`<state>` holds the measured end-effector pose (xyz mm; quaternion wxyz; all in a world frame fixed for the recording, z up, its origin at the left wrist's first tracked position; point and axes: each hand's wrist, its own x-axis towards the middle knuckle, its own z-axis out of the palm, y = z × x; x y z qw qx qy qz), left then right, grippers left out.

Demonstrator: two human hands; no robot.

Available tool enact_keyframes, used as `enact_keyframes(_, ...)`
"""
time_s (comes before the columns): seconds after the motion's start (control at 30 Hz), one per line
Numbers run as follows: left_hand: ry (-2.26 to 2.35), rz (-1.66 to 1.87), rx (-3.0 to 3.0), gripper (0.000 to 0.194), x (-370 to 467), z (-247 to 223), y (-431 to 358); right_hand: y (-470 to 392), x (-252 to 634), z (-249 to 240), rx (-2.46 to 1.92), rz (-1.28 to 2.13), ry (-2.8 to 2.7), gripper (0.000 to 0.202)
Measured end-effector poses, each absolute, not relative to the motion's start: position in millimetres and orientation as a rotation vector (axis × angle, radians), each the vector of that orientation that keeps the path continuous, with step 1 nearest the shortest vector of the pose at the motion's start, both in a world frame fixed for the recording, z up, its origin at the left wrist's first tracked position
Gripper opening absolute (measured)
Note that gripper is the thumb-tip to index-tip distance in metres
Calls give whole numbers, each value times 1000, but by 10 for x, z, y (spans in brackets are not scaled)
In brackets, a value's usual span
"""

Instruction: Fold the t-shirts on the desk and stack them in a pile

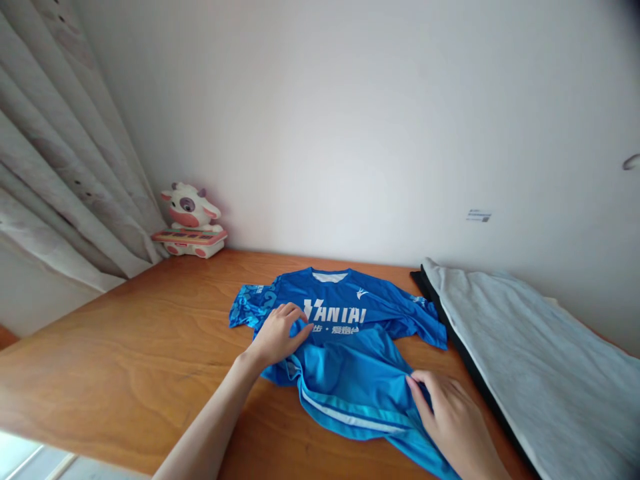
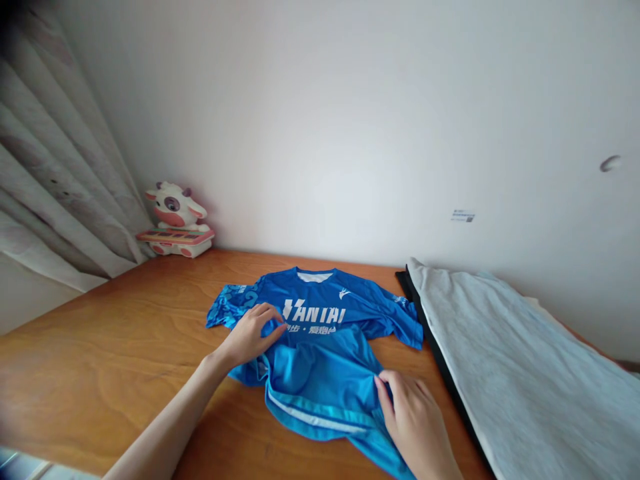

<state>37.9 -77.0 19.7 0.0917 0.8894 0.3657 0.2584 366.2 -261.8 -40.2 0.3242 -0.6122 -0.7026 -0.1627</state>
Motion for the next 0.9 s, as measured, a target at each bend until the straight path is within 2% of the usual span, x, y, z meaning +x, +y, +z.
enact_keyframes(0.1, 833, 544, 2630, 37, 166, 420, -961, -2770, 3760, -381, -1626, -303, -1653, 25)
enact_keyframes(0.17, 786, 398, 2677, 51, 32, 486, -1068, -2827, 3854, -345, -1660, -82, -1602, 30)
enact_keyframes(0.23, 863, 306, 2735, 57, -57, 460, -1123, -2845, 3945, -294, -1708, 209, -1687, 33)
enact_keyframes(0.33, 992, 236, 2754, 45, -116, 331, -1101, -2804, 4019, -200, -1805, 480, -1902, 57)
enact_keyframes(0.37, 1010, 225, 2754, 37, -125, 300, -1079, -2778, 4023, -163, -1834, 509, -1963, 55)
enact_keyframes(0.4, 1014, 216, 2761, 31, -136, 287, -1058, -2751, 4020, -123, -1854, 514, -2018, 43)
enact_keyframes(0.47, 1015, 250, 2797, 28, -171, 334, -1043, -2707, 4009, -30, -1864, 421, -2106, 12)
enact_keyframes(0.5, 1019, 305, 2813, 29, -201, 390, -1053, -2698, 4007, 20, -1846, 304, -2127, 5)
enact_keyframes(0.6, 1032, 572, 2788, 30, -328, 602, -1136, -2739, 4016, 155, -1675, -213, -2096, 15)
enact_keyframes(0.67, 1000, 673, 2733, 24, -411, 690, -1192, -2809, 4005, 212, -1494, -439, -2150, 25)
enact_keyframes(0.8, 947, 619, 2736, 23, -448, 604, -1193, -2919, 3883, 201, -1281, -631, -2335, 38)
enact_keyframes(0.9, 991, 677, 2811, 27, -379, 465, -1157, -2919, 3813, 113, -1276, -794, -2302, 35)
